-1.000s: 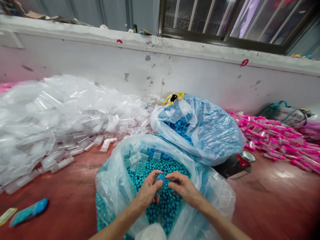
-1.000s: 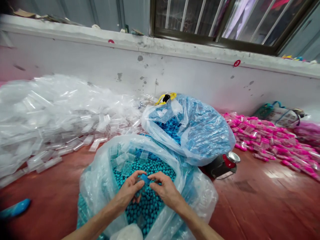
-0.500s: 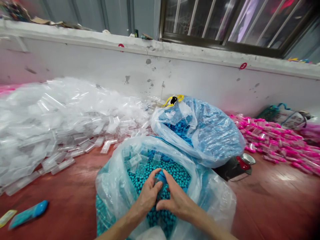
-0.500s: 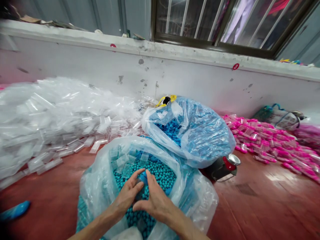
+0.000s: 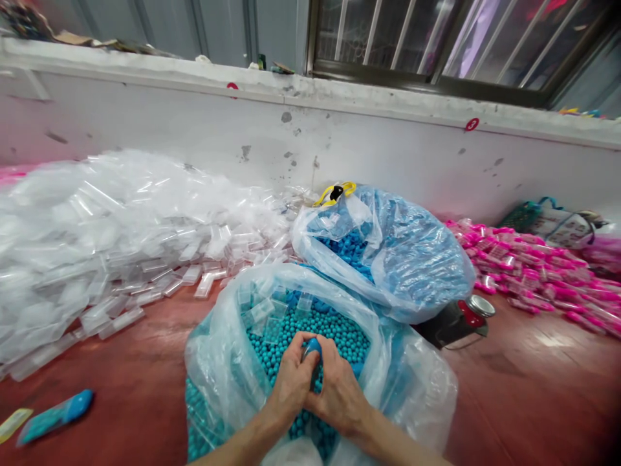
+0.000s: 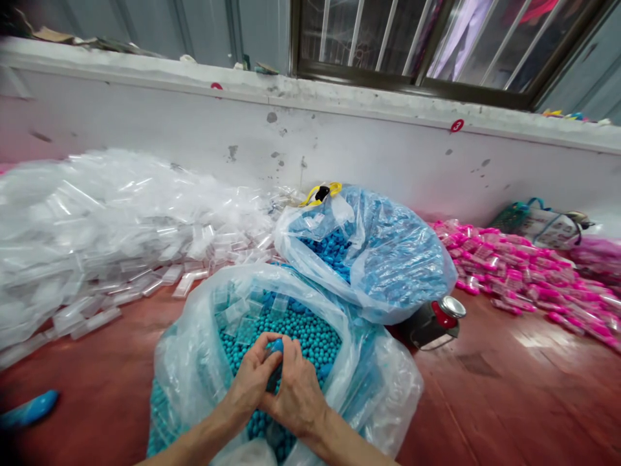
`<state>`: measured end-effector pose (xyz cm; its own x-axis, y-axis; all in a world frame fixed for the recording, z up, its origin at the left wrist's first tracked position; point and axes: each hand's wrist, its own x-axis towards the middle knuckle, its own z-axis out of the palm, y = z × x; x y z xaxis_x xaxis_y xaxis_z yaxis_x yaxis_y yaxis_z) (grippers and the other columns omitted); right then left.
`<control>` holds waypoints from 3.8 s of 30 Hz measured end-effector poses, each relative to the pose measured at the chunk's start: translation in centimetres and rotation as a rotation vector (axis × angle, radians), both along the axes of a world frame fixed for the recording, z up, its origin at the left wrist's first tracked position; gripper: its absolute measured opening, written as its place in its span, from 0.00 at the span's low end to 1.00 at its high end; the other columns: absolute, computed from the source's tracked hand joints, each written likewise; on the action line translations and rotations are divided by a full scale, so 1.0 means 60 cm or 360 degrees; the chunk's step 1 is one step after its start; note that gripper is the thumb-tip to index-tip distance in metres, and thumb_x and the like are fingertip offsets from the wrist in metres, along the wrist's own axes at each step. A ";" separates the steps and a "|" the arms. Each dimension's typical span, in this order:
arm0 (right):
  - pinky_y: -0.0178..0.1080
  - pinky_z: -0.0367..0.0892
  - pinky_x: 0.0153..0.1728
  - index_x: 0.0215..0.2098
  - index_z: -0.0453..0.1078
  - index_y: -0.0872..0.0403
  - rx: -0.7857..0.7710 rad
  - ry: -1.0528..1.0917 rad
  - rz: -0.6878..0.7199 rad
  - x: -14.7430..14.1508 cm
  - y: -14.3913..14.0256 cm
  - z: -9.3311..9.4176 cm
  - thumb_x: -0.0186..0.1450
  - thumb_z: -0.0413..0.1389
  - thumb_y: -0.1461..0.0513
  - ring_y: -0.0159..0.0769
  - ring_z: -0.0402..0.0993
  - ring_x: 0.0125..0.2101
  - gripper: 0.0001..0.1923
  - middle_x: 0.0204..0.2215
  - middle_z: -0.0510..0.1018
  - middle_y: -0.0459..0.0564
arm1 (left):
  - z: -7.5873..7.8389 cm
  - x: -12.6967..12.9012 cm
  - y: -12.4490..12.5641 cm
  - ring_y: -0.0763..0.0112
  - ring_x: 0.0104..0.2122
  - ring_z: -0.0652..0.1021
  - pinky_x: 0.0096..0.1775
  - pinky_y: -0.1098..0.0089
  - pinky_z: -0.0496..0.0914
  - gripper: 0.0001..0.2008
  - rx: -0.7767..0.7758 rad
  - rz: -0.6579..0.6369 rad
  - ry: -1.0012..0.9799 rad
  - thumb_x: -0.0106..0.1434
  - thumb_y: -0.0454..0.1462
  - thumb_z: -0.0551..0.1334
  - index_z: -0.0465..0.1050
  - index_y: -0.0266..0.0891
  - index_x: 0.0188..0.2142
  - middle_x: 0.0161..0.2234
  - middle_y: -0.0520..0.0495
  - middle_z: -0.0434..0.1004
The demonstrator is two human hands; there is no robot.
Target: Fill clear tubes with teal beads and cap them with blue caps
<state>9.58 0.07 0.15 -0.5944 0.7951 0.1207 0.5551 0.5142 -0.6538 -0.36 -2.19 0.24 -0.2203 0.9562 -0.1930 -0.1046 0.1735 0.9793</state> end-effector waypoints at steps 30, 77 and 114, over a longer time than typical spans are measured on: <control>0.41 0.66 0.36 0.56 0.54 0.52 0.0646 -0.0845 0.0189 -0.055 0.151 0.014 0.63 0.40 0.70 0.43 0.66 0.44 0.24 0.54 0.61 0.56 | -0.044 -0.047 0.131 0.57 0.43 0.70 0.41 0.62 0.64 0.16 -0.0335 -0.0056 0.1937 0.62 0.33 0.45 0.62 0.34 0.47 0.44 0.35 0.66; 0.39 0.68 0.29 0.48 0.59 0.59 0.0216 -0.1027 -0.0072 0.036 0.089 0.019 0.57 0.48 0.70 0.40 0.73 0.32 0.19 0.41 0.70 0.59 | -0.047 -0.033 0.010 0.67 0.39 0.73 0.39 0.71 0.61 0.07 -0.0280 -0.1048 0.1486 0.57 0.34 0.49 0.60 0.41 0.36 0.36 0.47 0.73; 0.33 0.66 0.32 0.38 0.67 0.54 0.0019 0.0350 -0.0672 0.209 0.038 0.072 0.62 0.46 0.58 0.33 0.71 0.30 0.12 0.29 0.74 0.48 | -0.021 -0.003 0.009 0.69 0.35 0.72 0.36 0.73 0.61 0.10 0.0039 -0.1271 0.1361 0.52 0.33 0.52 0.68 0.43 0.33 0.33 0.53 0.73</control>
